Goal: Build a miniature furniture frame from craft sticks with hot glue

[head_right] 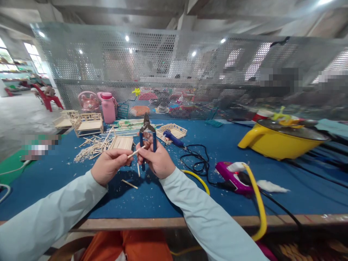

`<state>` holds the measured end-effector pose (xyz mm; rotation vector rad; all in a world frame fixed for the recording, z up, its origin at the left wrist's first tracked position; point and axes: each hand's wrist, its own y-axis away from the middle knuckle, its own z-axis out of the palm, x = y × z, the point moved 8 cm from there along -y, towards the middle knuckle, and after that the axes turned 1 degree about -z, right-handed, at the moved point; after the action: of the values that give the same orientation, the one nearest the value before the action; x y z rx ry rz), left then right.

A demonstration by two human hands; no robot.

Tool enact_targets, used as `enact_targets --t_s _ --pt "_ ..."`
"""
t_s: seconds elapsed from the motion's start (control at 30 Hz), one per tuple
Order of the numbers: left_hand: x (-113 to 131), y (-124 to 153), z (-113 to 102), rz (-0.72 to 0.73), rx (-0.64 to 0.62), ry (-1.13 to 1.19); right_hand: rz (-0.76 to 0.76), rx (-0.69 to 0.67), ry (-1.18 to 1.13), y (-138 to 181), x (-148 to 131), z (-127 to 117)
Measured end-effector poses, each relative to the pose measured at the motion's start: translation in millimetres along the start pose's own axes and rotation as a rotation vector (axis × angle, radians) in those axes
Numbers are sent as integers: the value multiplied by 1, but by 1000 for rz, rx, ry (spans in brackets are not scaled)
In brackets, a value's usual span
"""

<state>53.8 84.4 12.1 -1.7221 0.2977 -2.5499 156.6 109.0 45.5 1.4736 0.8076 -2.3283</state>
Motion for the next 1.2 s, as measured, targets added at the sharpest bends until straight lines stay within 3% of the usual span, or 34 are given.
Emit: enact_targets --t_s 0.13,0.27,0.47,0.6,0.67,0.87,1.07,1.2 --pt "-2 4 8 -47 -19 119 -13 21 -15 -1 -2 -3" --pt "7 7 16 40 -88 138 65 33 -102 1 7 -2" --pt "26 15 24 259 -190 -45 164 16 -219 5 19 9" --pt "41 21 25 417 -159 -296 184 10 -212 6 21 11" --pt "40 20 22 394 -105 -342 158 20 -157 5 20 8" --pt "19 9 6 147 68 -298 -64 -3 254 5 7 3" --pt "20 7 8 167 41 -308 10 -12 15 5 11 6" --pt "17 7 5 161 50 -366 20 -18 -15 5 8 9"
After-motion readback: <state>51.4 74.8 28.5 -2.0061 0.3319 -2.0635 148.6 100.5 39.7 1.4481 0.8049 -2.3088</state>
